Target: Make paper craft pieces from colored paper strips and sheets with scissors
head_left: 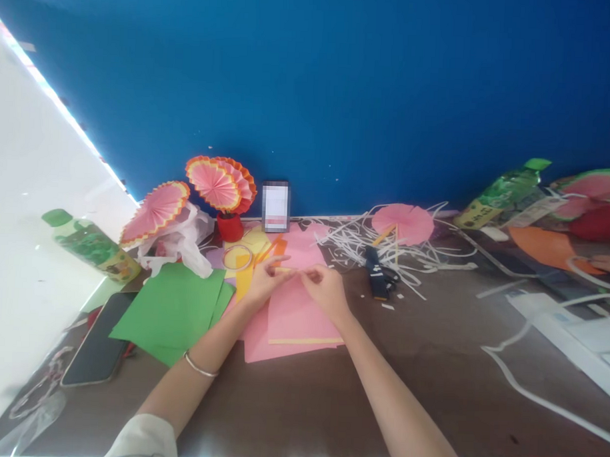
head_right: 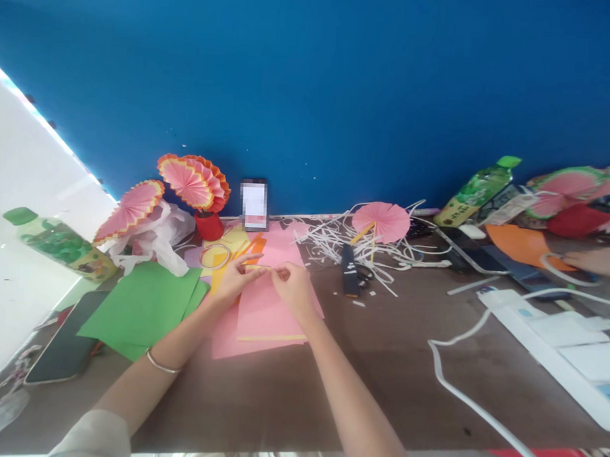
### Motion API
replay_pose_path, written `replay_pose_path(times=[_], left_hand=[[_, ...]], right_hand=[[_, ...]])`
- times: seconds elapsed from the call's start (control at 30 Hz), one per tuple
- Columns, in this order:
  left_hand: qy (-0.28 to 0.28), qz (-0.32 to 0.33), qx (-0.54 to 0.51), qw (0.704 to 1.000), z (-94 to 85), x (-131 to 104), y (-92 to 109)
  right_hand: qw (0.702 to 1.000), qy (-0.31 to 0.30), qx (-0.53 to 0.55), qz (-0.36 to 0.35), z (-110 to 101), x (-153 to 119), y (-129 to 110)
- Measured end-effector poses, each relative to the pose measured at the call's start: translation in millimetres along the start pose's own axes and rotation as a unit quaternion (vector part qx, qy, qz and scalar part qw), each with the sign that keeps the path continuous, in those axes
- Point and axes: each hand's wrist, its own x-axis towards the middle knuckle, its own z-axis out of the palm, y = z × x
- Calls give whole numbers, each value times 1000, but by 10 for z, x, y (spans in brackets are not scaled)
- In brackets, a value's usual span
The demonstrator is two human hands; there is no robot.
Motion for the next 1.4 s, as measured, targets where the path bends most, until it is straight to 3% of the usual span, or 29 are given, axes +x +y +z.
replay_pose_path(times=[0.27, 0.53, 0.63, 0.77, 0.93, 1.07, 1.4], left_hand=[[33, 41, 88, 995, -17, 73, -43], [44, 36, 41, 998, -32, 59, -83], [-22, -9, -88, 996, -121, 89, -61], [-150, -116, -222, 956, -226, 125, 23], [-182, -104, -93, 973, -240, 130, -14], [-166, -74, -13, 983, -224, 138, -105], [-136, -63, -13, 989, -205, 131, -155]], right_hand=[[1000, 2, 14, 11, -16, 27, 25], [999, 21, 22, 19, 8, 28, 79], [999, 10, 32, 3, -7, 26, 80], [997, -52, 31, -52, -22, 6, 46], [988, -101, -28, -116, -14, -13, -23], [989, -67, -51, -124, -10, -2, 13], [1000, 17, 8, -24, 28, 19, 72]])
